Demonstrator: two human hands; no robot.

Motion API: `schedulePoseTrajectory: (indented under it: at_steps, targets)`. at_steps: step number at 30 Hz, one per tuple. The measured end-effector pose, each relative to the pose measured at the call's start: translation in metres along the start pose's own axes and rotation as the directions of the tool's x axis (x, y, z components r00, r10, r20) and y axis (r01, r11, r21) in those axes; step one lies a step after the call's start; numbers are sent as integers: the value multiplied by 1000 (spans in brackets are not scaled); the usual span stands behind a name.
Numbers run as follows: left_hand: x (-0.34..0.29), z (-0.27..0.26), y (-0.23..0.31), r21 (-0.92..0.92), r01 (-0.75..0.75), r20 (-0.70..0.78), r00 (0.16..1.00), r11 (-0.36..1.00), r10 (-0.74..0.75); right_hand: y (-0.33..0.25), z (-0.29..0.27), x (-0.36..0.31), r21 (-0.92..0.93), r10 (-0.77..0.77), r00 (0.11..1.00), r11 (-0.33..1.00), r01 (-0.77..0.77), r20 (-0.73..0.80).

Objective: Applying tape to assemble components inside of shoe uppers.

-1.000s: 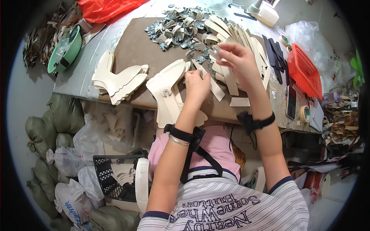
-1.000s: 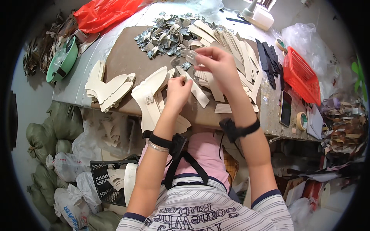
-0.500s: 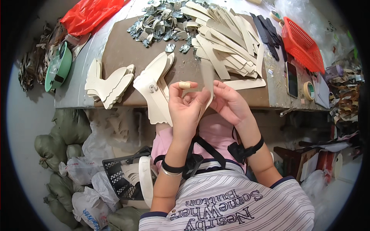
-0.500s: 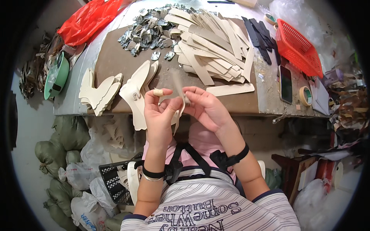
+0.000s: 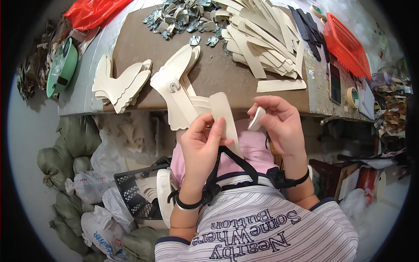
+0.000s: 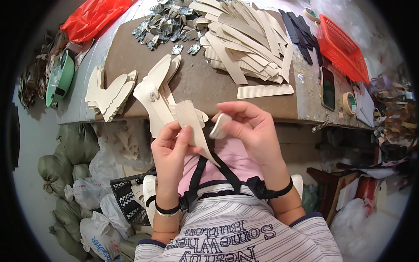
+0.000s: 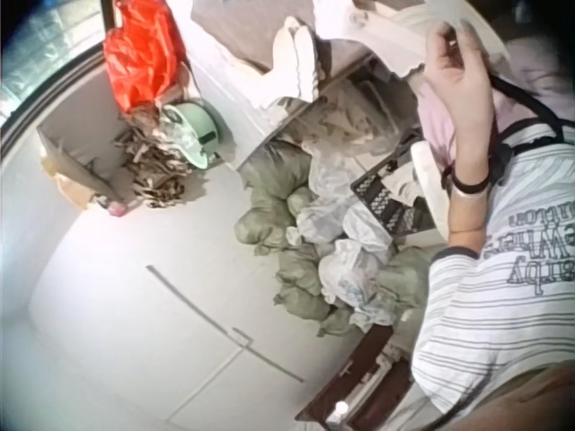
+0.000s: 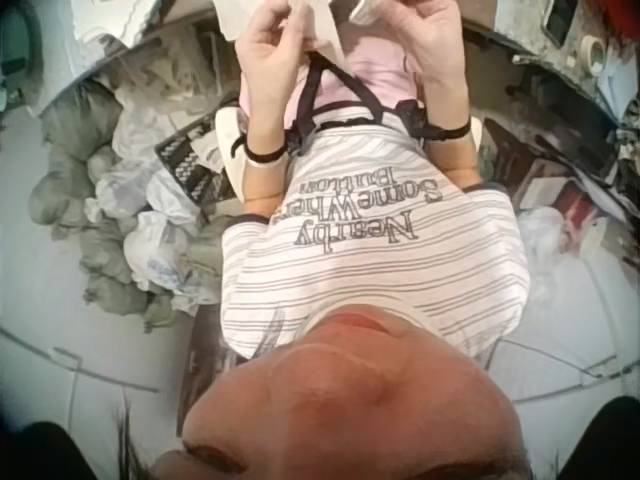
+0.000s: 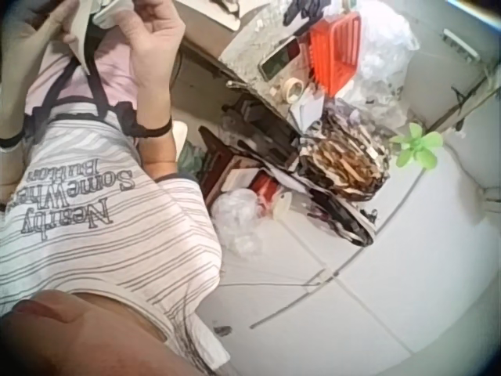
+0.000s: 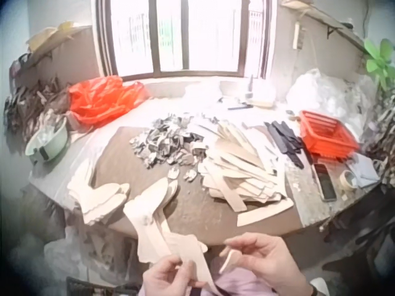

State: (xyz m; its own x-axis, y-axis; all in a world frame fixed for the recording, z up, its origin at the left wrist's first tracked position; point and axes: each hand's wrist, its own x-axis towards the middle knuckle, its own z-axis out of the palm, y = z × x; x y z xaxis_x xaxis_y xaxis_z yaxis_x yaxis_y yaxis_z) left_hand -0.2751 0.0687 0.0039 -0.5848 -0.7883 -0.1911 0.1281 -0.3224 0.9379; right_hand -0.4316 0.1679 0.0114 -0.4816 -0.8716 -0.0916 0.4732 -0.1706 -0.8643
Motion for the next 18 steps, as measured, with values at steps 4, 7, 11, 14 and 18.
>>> schedulePoseTrajectory:
  at_steps: [4, 7, 11, 14, 18]
  targets:
    - [-13, 1, 4, 91, -61, -12, 998, 994, 62, 5, 25, -1, -295, -168, 980, 936, 194, 110]
    - [-17, -6, 2, 105, -192, -31, 980, 976, 196, 4, 28, -4, -387, -139, 985, 906, 169, 105]
    - [-20, -13, 6, 30, -188, -37, 981, 982, 189, 7, 32, -4, -446, -124, 981, 877, 178, 148]
    - [-22, -15, 6, 39, -207, -29, 978, 978, 208, 6, 33, -2, -476, -105, 977, 860, 183, 187]
    - [-22, -23, 4, 180, -279, 65, 960, 943, 272, 6, 36, -2, -486, -108, 976, 853, 189, 190]
